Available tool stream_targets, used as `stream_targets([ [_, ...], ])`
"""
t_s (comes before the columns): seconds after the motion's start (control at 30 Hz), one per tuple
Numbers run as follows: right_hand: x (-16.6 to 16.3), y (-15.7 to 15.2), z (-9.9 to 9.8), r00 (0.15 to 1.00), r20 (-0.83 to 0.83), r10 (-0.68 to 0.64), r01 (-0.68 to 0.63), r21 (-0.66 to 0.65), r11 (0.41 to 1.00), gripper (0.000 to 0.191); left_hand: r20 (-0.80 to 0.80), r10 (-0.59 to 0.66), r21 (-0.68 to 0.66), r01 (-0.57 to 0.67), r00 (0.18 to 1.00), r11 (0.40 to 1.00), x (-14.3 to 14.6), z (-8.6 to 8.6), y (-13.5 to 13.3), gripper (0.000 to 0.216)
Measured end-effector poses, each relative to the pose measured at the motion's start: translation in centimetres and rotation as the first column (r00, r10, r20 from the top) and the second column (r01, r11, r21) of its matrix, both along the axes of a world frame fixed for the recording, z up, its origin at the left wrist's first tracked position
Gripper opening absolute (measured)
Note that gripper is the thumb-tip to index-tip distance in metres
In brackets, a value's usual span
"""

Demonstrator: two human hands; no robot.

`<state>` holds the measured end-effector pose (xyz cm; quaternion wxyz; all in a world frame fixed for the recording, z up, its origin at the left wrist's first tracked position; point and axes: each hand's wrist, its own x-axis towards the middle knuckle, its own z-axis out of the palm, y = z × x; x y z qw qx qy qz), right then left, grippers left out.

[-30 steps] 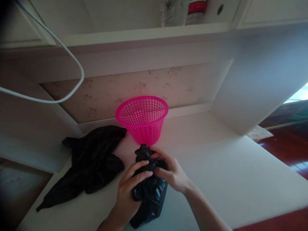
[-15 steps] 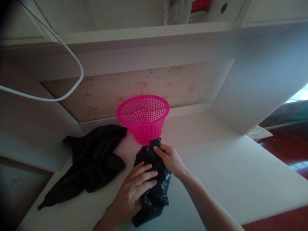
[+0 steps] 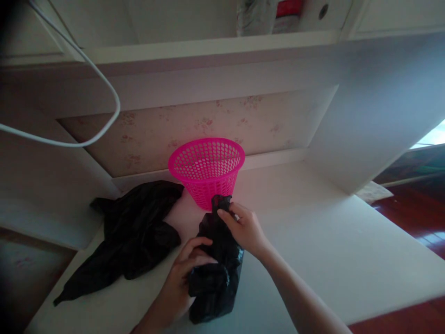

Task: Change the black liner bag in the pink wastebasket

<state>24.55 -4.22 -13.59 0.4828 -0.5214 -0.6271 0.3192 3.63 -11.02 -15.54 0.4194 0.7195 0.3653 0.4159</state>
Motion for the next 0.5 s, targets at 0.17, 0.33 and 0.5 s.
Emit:
stream_targets([
  [0.17,-0.4,-1.8,1.8,0.973,-0.103,0.208,-0.203,0.054,0.978,0.022,-0.035,-0.08,-0.044,0.078,0.996,0.996,1.3,2.7,3.3,0.048],
  [0.33,0.6,-3.4,0.2,0.892,-0.416,0.174,-0.141,0.109,0.984,0.02,0.023,0.011,-0.03,-0.01,1.0,1.0,1.3,3.2,4.5,0.046],
  [0.5,0.8,-5.1,-0.9,0.968,0.05,0.247,-0.251,0.106,0.962,0.03,-0.019,0.071,0.131,-0.068,0.997,0.989,1.3,2.4,4.5,0.048],
])
